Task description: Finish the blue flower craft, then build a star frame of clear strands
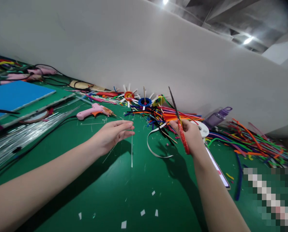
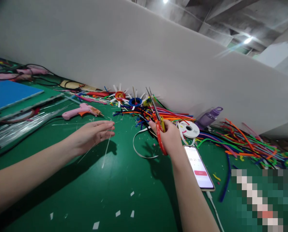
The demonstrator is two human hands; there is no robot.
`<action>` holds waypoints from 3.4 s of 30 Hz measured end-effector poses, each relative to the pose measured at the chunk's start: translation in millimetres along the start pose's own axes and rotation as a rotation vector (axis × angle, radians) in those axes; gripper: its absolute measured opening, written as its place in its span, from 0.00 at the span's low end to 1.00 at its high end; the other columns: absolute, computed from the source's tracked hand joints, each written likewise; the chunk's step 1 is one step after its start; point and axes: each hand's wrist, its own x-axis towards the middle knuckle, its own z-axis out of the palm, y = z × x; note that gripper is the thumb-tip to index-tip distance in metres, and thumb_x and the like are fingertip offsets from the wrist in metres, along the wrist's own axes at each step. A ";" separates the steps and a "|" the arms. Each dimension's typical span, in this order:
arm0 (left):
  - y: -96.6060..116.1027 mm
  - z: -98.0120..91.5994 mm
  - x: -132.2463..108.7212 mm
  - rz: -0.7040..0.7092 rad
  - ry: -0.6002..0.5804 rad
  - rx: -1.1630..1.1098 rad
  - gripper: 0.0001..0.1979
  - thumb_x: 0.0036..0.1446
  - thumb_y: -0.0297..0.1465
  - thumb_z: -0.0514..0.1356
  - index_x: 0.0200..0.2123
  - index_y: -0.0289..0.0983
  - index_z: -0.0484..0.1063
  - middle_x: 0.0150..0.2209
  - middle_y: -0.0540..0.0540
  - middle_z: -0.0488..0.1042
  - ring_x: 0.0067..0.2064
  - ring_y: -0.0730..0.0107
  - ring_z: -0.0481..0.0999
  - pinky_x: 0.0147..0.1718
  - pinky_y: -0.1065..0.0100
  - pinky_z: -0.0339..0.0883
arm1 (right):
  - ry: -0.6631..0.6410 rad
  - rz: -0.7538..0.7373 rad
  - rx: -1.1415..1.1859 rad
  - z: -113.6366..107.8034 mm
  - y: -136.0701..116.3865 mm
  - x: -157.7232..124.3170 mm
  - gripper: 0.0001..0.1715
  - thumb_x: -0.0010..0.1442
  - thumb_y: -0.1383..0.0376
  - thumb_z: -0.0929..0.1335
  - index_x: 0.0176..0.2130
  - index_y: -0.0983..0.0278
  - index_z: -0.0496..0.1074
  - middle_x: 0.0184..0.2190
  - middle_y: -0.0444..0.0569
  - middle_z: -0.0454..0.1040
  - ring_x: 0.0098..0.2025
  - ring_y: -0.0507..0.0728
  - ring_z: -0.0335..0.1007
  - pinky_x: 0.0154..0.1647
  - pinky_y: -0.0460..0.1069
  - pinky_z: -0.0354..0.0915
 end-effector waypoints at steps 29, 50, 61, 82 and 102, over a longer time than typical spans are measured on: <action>-27.8 15.5 -10.7 -0.302 -0.312 0.154 0.18 0.52 0.43 0.62 0.38 0.34 0.72 0.35 0.43 0.79 0.31 0.67 0.80 0.39 0.65 0.71 | -0.389 0.151 0.870 94.5 -0.9 -32.9 0.22 0.40 0.61 0.77 0.31 0.61 0.64 0.27 0.42 0.72 0.29 0.53 0.70 0.37 0.50 0.68; -24.0 18.6 -12.3 -0.354 -0.383 0.107 0.11 0.50 0.36 0.62 0.32 0.34 0.74 0.33 0.44 0.78 0.31 0.67 0.79 0.38 0.65 0.71 | -0.410 0.002 0.911 94.4 1.5 -36.5 0.20 0.43 0.59 0.76 0.33 0.60 0.65 0.29 0.42 0.72 0.31 0.52 0.69 0.38 0.50 0.68; -26.1 17.0 -11.6 -0.334 -0.414 0.105 0.10 0.51 0.35 0.63 0.34 0.34 0.74 0.33 0.46 0.77 0.31 0.70 0.78 0.38 0.67 0.70 | -0.357 -0.050 0.870 93.8 -1.4 -39.0 0.17 0.46 0.61 0.75 0.33 0.60 0.66 0.29 0.43 0.72 0.31 0.52 0.68 0.37 0.50 0.67; -28.3 17.7 -10.7 -0.311 -0.315 0.124 0.09 0.49 0.33 0.65 0.32 0.32 0.76 0.30 0.44 0.79 0.30 0.73 0.78 0.38 0.69 0.70 | -0.238 0.114 0.871 104.8 -3.4 -43.3 0.20 0.39 0.63 0.77 0.31 0.61 0.66 0.24 0.40 0.73 0.27 0.51 0.71 0.34 0.48 0.69; -33.3 18.6 -10.1 -0.158 -0.290 0.248 0.10 0.49 0.35 0.65 0.31 0.33 0.76 0.31 0.44 0.80 0.28 0.71 0.78 0.31 0.71 0.71 | -0.218 0.208 0.957 107.1 -1.4 -41.5 0.20 0.39 0.65 0.76 0.31 0.62 0.67 0.23 0.39 0.71 0.26 0.50 0.69 0.32 0.47 0.65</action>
